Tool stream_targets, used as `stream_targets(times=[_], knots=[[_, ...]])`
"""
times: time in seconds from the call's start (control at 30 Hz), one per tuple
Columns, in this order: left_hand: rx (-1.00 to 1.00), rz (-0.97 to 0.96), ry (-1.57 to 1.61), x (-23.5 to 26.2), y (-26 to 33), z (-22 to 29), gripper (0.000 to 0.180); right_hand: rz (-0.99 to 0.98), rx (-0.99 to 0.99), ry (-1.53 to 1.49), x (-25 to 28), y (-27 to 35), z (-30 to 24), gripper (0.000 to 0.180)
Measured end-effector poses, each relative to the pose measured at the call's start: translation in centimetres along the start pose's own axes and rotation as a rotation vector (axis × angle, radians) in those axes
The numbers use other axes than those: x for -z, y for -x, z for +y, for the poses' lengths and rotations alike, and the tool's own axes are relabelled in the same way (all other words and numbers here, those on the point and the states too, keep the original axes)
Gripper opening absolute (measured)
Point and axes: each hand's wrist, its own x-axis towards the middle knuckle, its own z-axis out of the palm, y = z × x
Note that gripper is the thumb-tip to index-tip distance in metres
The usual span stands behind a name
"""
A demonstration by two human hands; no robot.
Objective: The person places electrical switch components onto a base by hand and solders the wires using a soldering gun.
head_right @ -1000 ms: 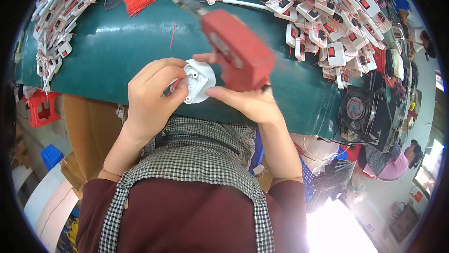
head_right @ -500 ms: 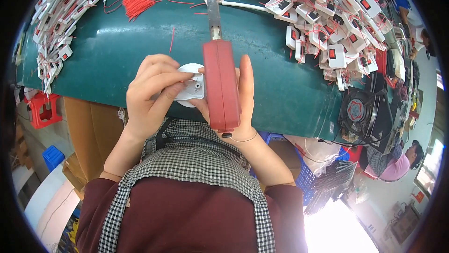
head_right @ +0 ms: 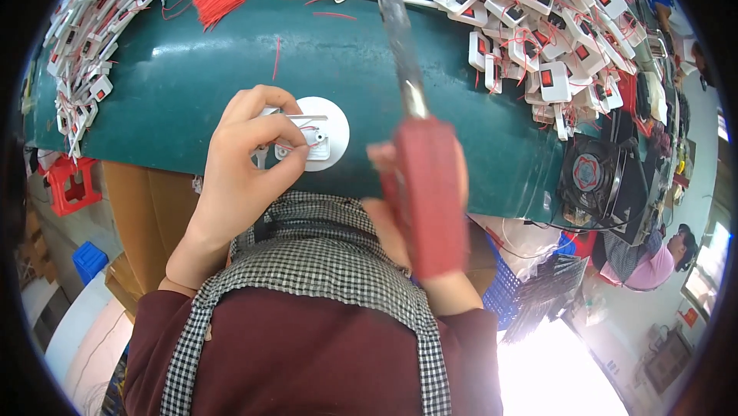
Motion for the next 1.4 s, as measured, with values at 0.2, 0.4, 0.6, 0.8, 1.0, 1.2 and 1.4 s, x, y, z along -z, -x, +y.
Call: stream_targets(times=[0.2,0.4,0.6,0.8,1.0,1.2,1.4], knots=[[0.034,-0.027,0.054,0.0,-0.1,-0.2,0.008,0.055,-0.419,-0.334,5.5,4.5,-4.9,0.049],[0.050,-0.034,0.112,0.0,0.0,-0.4,0.007,-0.012,-0.510,-0.278,7.1,7.0,-5.4,0.058],[0.054,-0.043,0.098,0.1,-0.1,-0.3,0.007,-0.115,-0.492,-0.291,7.4,8.0,-3.8,0.062],[0.046,-0.050,0.079,0.2,-0.1,-0.3,0.007,-0.342,-0.275,0.190,9.3,11.2,-1.6,0.060],[0.030,-0.018,0.058,-0.1,0.0,-0.4,0.008,-0.246,-0.198,0.156,8.0,7.5,-3.3,0.060],[0.030,-0.044,0.053,-0.1,-0.1,-0.4,0.007,-0.115,-0.458,0.077,6.6,6.6,-5.2,0.080],[0.038,-0.039,0.043,0.0,0.0,-0.3,0.007,-0.197,-0.331,0.168,7.3,7.3,-4.2,0.085]])
